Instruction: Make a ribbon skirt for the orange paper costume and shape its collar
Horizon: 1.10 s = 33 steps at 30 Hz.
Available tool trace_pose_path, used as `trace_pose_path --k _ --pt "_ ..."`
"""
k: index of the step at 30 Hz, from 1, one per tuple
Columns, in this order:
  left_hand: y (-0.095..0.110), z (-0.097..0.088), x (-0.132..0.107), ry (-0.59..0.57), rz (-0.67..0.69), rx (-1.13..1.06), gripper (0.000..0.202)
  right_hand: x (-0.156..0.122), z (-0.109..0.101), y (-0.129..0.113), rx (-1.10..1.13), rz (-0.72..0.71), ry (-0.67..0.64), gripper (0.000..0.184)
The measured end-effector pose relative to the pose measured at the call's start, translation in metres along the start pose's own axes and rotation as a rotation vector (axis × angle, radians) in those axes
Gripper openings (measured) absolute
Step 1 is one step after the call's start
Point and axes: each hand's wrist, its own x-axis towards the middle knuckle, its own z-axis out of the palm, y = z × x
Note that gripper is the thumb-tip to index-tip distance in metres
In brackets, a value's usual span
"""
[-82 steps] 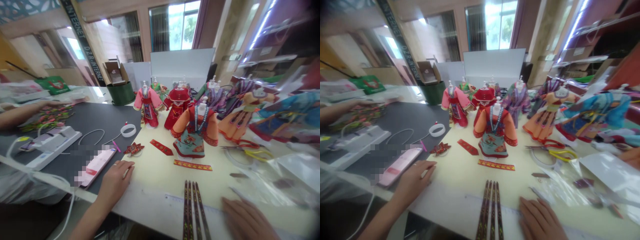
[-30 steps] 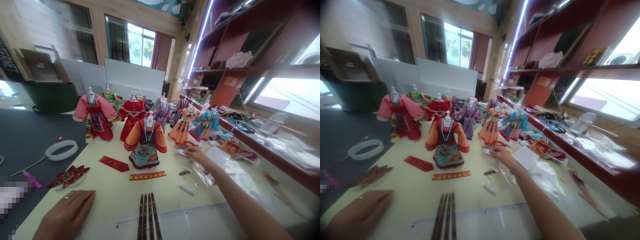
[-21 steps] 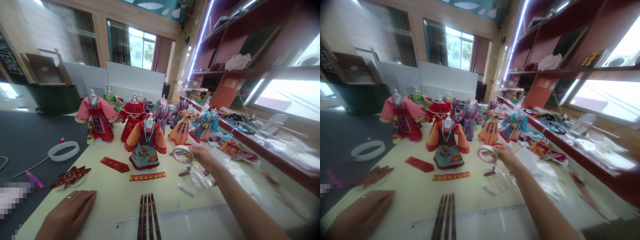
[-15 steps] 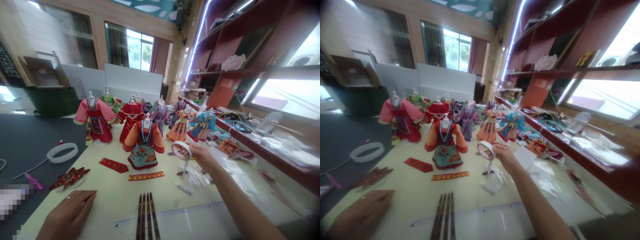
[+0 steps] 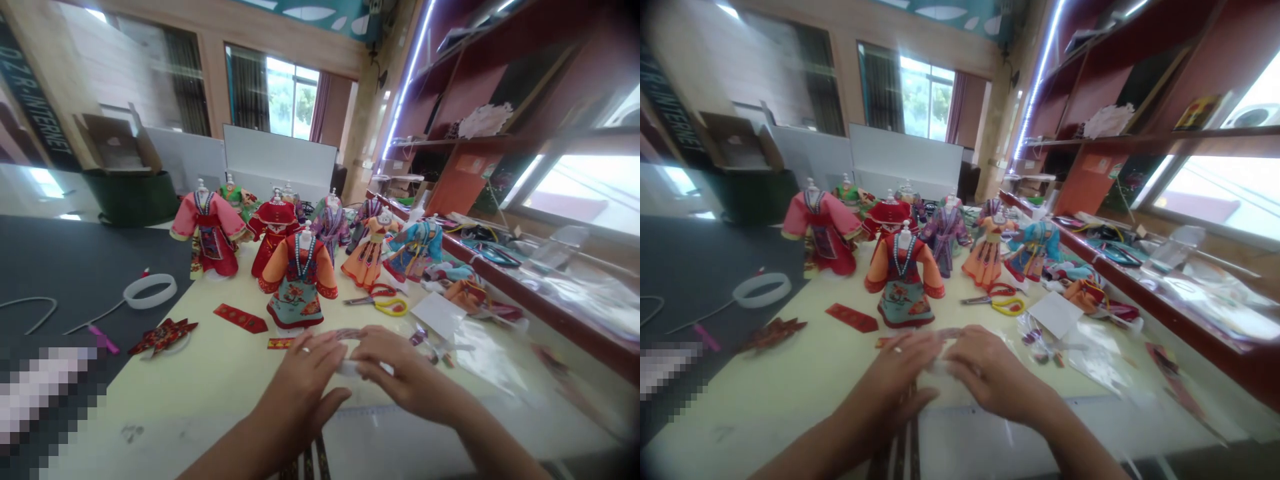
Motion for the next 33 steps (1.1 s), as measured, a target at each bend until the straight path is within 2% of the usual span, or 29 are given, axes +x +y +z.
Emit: trace_pose_path --k 2,4,6,8,12,17,21,27,30,33 --pt "0.000 0.007 0.003 -0.122 -0.102 -0.147 0.018 -0.002 0.008 -0.005 -0.092 -0.092 0.036 0.014" --pt "-0.004 0.008 -0.001 -0.187 -0.241 -0.281 0.008 -0.006 0.011 0.000 -0.075 -0.086 0.194 0.018" --pt "-0.010 0.006 -0.009 -0.185 -0.377 -0.378 0.008 -0.012 0.014 0.012 0.005 0.011 0.387 0.020" --pt "-0.016 0.000 -0.018 -0.158 -0.475 -0.448 0.009 -0.018 0.019 0.024 0.101 0.137 0.475 0.017" --pt "-0.021 -0.010 -0.029 -0.162 -0.560 -0.588 0.014 -0.019 0.041 0.032 0.258 0.277 0.375 0.018" --pt "-0.018 -0.015 -0.029 -0.154 -0.610 -0.710 0.013 0.002 0.071 0.019 0.308 0.385 0.351 0.033" --pt "-0.017 -0.014 -0.032 -0.153 -0.642 -0.724 0.014 0.016 0.083 0.017 0.325 0.443 0.374 0.010" --pt "-0.020 -0.018 -0.038 -0.129 -0.711 -0.679 0.018 0.014 0.080 0.026 0.369 0.393 0.332 0.021" --pt "-0.023 -0.023 -0.043 -0.077 -0.745 -0.649 0.016 0.002 0.067 0.031 0.346 0.391 0.347 0.020" --pt "-0.028 -0.031 -0.053 -0.014 -0.806 -0.592 0.017 -0.019 0.046 0.042 0.249 0.405 0.400 0.018"
